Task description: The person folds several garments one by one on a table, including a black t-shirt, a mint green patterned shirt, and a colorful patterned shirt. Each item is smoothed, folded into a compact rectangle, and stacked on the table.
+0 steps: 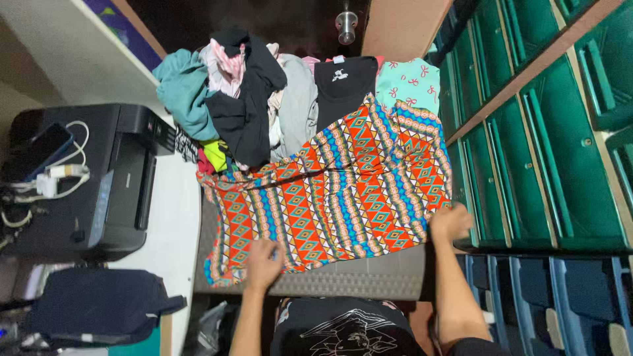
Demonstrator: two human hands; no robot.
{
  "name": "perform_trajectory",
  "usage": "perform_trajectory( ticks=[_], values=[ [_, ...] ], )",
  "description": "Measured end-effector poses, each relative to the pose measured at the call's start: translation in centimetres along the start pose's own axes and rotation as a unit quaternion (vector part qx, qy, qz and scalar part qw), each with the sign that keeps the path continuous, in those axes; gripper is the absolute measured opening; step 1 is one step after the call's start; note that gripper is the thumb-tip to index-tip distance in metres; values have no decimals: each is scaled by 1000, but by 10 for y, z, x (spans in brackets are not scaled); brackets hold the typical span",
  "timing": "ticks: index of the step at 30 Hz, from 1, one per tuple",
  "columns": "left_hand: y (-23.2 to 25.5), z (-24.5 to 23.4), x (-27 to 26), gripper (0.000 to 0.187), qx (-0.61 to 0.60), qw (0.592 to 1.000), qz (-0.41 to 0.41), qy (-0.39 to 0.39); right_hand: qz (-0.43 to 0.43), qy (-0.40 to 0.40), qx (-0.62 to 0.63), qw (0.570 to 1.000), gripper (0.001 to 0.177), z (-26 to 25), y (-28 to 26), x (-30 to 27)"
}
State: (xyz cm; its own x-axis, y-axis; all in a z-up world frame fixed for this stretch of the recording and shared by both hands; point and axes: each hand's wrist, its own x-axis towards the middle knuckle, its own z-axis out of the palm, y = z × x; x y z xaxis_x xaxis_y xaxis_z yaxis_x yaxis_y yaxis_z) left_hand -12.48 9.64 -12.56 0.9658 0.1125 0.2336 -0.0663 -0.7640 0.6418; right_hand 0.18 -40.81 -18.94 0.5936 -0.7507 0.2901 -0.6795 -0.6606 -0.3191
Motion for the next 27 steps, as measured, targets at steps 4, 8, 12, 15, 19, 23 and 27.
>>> perform_trajectory(
  ticks=[4, 8, 12, 15, 19, 23, 27],
  values=[
    [40, 6, -25, 46, 32, 994, 74, -78, 248, -288, 200, 903, 43, 11, 33, 29],
    [28, 21, -43, 34, 71, 988, 127, -55, 341, -337, 470, 741, 44, 33, 37, 48],
    [6, 33, -53, 24, 118, 983, 113, -88, 340, -299, 637, 625, 27, 31, 39, 66],
    [0, 43, -53, 24, 113, 984, 104, -93, 332, -264, 676, 603, 24, 15, 58, 71],
    [-6, 51, -52, 19, 127, 987, 66, -78, 324, -219, 678, 622, 21, -6, 120, 47],
    [-6, 52, -58, 21, 97, 984, 80, -128, 337, -172, 627, 681, 19, -36, 199, 4],
    [11, 40, -66, 22, 72, 976, 95, -182, 370, -156, 530, 747, 34, -68, 234, -27]
  ],
)
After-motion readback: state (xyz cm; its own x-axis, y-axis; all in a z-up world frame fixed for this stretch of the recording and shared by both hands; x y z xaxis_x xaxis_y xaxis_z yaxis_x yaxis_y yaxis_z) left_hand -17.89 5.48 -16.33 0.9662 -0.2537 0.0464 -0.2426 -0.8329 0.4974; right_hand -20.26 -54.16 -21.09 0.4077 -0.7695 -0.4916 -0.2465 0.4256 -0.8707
